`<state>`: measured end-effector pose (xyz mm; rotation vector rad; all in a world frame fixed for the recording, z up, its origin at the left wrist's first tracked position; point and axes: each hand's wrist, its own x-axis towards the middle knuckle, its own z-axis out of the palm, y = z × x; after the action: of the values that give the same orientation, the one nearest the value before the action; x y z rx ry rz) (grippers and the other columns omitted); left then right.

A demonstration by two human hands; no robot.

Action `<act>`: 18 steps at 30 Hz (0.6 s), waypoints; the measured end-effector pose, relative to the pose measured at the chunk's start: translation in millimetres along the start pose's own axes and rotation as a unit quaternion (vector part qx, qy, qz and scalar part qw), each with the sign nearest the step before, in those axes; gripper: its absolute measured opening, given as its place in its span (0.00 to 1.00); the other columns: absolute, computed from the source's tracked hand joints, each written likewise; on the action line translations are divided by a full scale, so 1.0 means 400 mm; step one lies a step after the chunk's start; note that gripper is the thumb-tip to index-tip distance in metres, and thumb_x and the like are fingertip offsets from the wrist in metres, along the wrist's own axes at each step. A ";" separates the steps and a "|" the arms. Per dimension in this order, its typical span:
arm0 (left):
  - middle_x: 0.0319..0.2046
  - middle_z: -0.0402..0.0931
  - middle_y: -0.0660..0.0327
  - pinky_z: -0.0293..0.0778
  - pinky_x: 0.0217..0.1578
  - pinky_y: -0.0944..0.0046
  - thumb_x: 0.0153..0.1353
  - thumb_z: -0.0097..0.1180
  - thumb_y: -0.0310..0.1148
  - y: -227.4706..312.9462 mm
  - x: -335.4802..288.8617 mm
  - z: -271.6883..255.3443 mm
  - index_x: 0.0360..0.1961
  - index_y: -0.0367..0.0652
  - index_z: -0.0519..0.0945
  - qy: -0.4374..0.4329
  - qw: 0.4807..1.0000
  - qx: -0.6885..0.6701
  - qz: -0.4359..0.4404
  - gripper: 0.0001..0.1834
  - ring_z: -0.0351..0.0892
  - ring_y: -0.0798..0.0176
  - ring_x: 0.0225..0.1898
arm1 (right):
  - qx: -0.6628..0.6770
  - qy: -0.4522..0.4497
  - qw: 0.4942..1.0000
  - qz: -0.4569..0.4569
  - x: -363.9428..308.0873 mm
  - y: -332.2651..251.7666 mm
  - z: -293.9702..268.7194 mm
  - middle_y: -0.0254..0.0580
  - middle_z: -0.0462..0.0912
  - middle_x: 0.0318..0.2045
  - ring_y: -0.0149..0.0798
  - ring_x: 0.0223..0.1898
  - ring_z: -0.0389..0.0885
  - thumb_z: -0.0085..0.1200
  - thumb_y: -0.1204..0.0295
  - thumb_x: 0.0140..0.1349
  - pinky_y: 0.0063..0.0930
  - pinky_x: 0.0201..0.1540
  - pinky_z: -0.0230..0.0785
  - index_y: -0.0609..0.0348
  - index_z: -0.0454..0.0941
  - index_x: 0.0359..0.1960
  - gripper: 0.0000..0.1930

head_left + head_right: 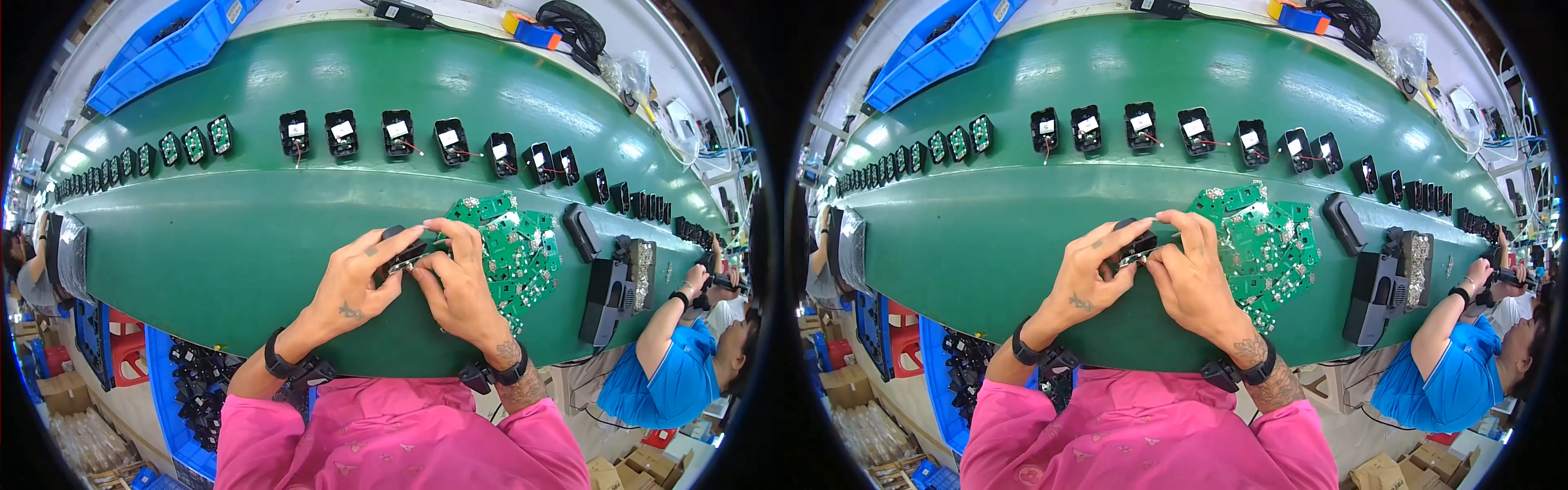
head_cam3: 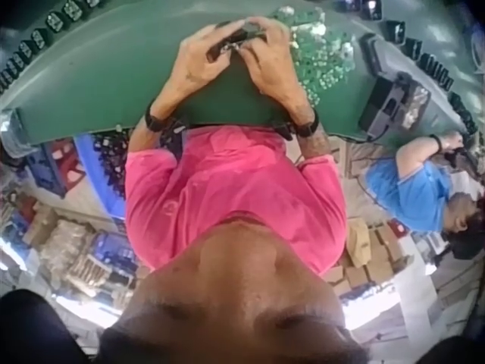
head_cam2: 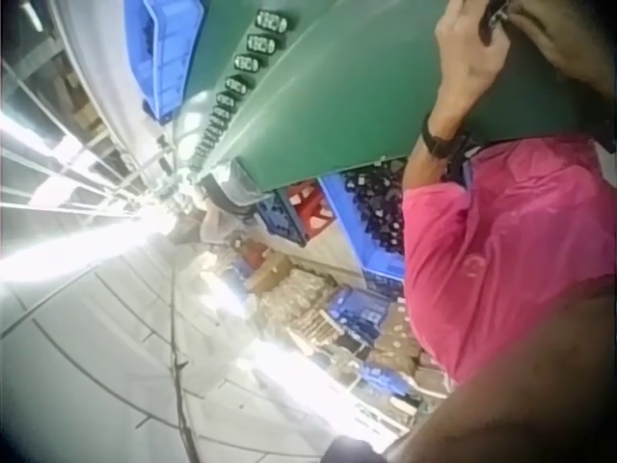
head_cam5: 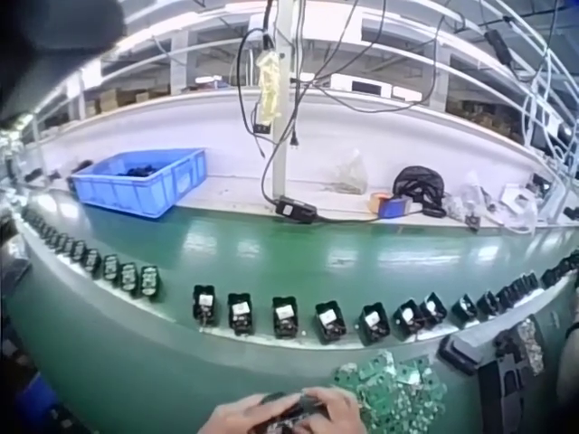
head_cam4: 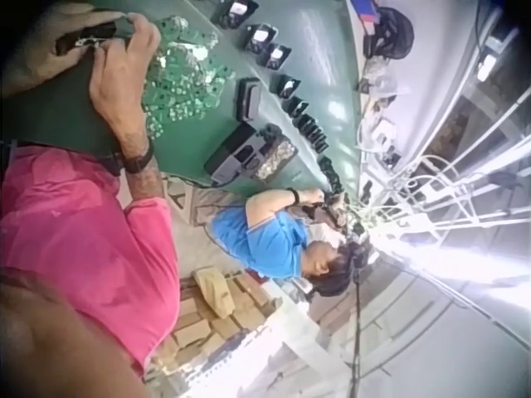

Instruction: The person picks up a circuit board and a black plastic housing, fits the board into the housing by hand, and places the assembled unit onto the conveyor belt. This process is repeated for several units.

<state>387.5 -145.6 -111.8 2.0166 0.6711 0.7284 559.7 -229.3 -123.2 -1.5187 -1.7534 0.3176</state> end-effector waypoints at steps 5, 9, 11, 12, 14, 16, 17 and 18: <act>0.41 0.78 0.52 0.77 0.26 0.64 0.51 0.56 0.17 0.007 -0.002 0.010 0.63 0.51 0.75 0.001 1.000 0.029 -0.006 0.35 0.79 0.59 0.27 | -0.011 -0.003 1.000 -0.005 -0.001 -0.001 0.000 0.51 0.69 0.58 0.57 0.59 0.64 0.61 0.80 0.54 0.47 0.58 0.62 0.62 0.78 0.33 0.06; 0.40 0.78 0.51 0.77 0.26 0.63 0.52 0.57 0.18 0.008 -0.007 0.029 0.63 0.48 0.75 0.029 0.999 0.005 -0.044 0.33 0.80 0.58 0.27 | -0.028 0.034 0.999 0.002 -0.003 -0.002 0.022 0.51 0.70 0.55 0.57 0.57 0.65 0.60 0.81 0.54 0.48 0.58 0.60 0.63 0.78 0.33 0.06; 0.40 0.77 0.51 0.77 0.26 0.64 0.52 0.57 0.18 0.009 -0.007 0.032 0.62 0.47 0.75 0.032 0.999 0.013 -0.042 0.33 0.80 0.58 0.26 | -0.035 0.052 0.998 0.003 -0.006 -0.005 0.028 0.51 0.70 0.54 0.57 0.56 0.66 0.60 0.81 0.54 0.47 0.58 0.61 0.64 0.78 0.33 0.06; 0.39 0.77 0.50 0.77 0.25 0.64 0.52 0.57 0.17 0.004 -0.007 0.034 0.62 0.46 0.75 0.034 0.999 0.013 -0.038 0.32 0.80 0.58 0.26 | -0.038 0.052 0.998 0.007 -0.008 -0.003 0.032 0.51 0.70 0.53 0.56 0.55 0.66 0.60 0.81 0.54 0.47 0.57 0.61 0.63 0.78 0.33 0.06; 0.39 0.77 0.51 0.77 0.25 0.65 0.54 0.56 0.17 -0.006 -0.005 0.034 0.63 0.46 0.74 0.036 0.999 0.011 -0.028 0.33 0.80 0.60 0.26 | -0.041 0.053 0.998 0.010 -0.007 -0.005 0.032 0.51 0.71 0.52 0.56 0.55 0.66 0.60 0.81 0.54 0.46 0.57 0.61 0.63 0.78 0.33 0.05; 0.39 0.78 0.52 0.78 0.25 0.66 0.55 0.56 0.17 0.003 0.004 0.030 0.64 0.47 0.73 0.040 0.999 0.009 -0.021 0.33 0.81 0.61 0.26 | -0.025 0.056 0.998 0.019 -0.007 0.002 0.031 0.51 0.71 0.51 0.54 0.54 0.68 0.59 0.79 0.58 0.44 0.56 0.62 0.63 0.78 0.35 0.05; 0.40 0.78 0.53 0.79 0.25 0.67 0.56 0.56 0.18 0.018 0.008 0.024 0.65 0.48 0.71 0.047 0.996 -0.053 -0.046 0.33 0.82 0.63 0.27 | -0.025 0.056 0.998 0.017 -0.008 0.001 0.026 0.51 0.71 0.51 0.54 0.54 0.68 0.59 0.79 0.58 0.44 0.56 0.62 0.63 0.78 0.35 0.05; 0.41 0.78 0.54 0.80 0.25 0.68 0.57 0.56 0.18 0.030 0.010 0.015 0.66 0.49 0.70 0.056 0.989 -0.113 -0.072 0.34 0.83 0.64 0.28 | -0.017 0.095 0.995 0.029 -0.007 -0.005 0.019 0.51 0.72 0.50 0.53 0.53 0.69 0.59 0.78 0.60 0.43 0.55 0.63 0.63 0.78 0.37 0.05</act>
<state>396.6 -151.9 -103.1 1.7119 0.7568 0.7985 553.0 -230.1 -128.2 -1.5712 -1.5749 0.1661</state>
